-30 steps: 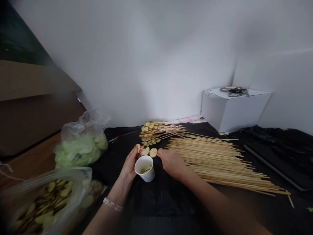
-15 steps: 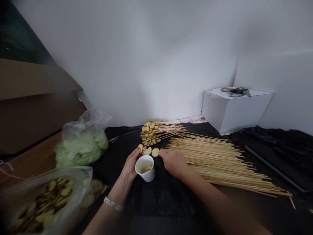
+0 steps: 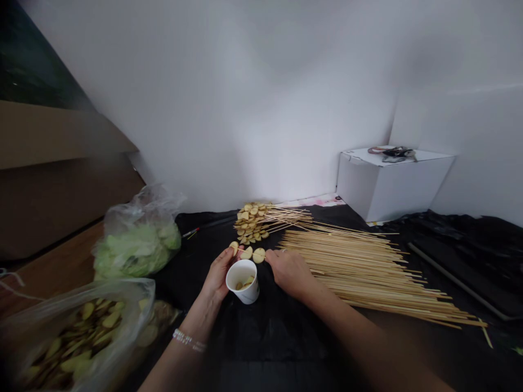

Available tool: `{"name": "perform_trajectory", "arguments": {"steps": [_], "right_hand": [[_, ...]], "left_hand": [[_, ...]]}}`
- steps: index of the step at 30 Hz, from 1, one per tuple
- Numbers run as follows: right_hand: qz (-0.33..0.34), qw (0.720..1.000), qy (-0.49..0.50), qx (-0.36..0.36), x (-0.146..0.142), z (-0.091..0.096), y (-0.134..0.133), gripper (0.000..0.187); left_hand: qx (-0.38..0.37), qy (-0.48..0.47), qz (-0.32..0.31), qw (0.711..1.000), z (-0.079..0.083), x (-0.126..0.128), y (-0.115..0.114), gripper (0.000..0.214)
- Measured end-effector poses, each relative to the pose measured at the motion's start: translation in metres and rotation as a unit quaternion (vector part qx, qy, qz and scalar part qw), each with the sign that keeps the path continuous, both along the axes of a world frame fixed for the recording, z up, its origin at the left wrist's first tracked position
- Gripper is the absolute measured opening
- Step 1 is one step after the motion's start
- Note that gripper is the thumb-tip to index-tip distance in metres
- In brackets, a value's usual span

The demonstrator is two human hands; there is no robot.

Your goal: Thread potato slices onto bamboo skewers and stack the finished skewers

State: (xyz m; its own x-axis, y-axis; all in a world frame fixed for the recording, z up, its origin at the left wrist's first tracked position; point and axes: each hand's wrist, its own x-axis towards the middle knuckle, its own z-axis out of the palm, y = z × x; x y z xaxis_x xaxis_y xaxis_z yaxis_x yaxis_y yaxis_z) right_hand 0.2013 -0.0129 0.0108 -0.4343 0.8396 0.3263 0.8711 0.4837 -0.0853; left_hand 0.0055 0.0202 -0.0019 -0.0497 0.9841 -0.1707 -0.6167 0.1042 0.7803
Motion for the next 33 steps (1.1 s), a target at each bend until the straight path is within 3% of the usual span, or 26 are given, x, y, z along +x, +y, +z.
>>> {"name": "perform_trajectory", "arguments": {"steps": [16,27,33], "right_hand": [[-0.008,1.0,-0.015,0.008,0.0,0.0,-0.001,0.024],[-0.006,1.0,-0.023,0.02,0.001,-0.007,0.001,0.026],[-0.004,1.0,-0.004,0.015,0.001,-0.006,0.002,0.026]], "left_hand": [[-0.033,-0.022,-0.009,0.999,-0.001,-0.001,0.0,0.003],[-0.044,-0.031,-0.007,0.999,-0.011,0.0,0.003,0.005],[-0.044,-0.024,0.0,0.999,-0.006,0.001,0.002,0.003]]}}
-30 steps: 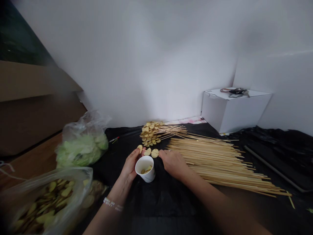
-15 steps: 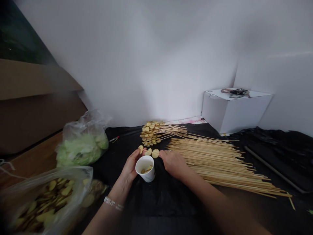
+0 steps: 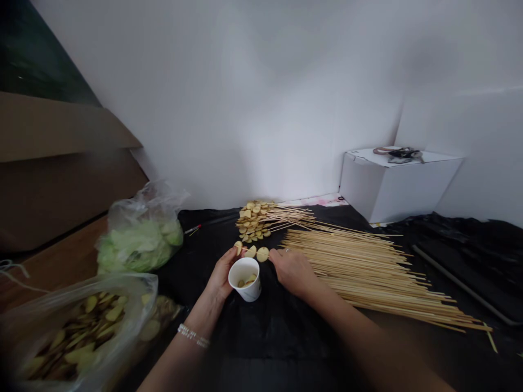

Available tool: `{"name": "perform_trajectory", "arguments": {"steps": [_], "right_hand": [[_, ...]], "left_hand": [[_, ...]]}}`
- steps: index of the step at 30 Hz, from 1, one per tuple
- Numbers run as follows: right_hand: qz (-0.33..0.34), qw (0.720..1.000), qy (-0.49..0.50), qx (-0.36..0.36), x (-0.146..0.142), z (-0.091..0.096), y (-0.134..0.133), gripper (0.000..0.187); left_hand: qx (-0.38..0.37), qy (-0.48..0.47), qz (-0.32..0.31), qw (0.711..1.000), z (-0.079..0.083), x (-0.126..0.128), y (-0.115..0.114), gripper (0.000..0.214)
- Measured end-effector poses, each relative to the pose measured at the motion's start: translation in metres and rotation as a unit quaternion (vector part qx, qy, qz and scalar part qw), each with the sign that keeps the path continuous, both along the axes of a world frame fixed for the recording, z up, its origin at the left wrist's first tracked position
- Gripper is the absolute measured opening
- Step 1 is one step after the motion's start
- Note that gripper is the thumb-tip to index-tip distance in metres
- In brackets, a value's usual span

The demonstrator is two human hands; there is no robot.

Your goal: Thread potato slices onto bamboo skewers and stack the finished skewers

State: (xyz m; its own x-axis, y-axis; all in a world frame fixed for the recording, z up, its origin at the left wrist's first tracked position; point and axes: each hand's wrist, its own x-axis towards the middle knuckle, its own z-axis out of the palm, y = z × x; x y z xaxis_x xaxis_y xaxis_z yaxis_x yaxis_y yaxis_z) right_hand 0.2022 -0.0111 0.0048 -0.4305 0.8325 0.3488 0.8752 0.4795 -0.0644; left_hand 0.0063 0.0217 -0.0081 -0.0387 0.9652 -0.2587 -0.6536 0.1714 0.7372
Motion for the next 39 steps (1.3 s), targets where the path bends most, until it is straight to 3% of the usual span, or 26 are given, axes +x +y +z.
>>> {"name": "perform_trajectory", "arguments": {"steps": [8,18,39], "right_hand": [[-0.013,1.0,0.019,-0.021,-0.0017,0.0036,-0.0004,0.031],[-0.004,1.0,0.003,-0.019,-0.0012,0.0043,-0.0023,0.024],[-0.003,0.999,-0.003,-0.035,-0.0011,0.0039,-0.001,0.023]], "left_hand": [[0.018,0.014,0.004,1.0,0.0019,-0.001,-0.0014,0.006],[0.048,0.012,-0.013,0.999,0.0006,-0.0035,0.0002,0.01],[0.004,0.009,-0.001,1.0,0.0043,-0.0019,0.0009,0.017]]}}
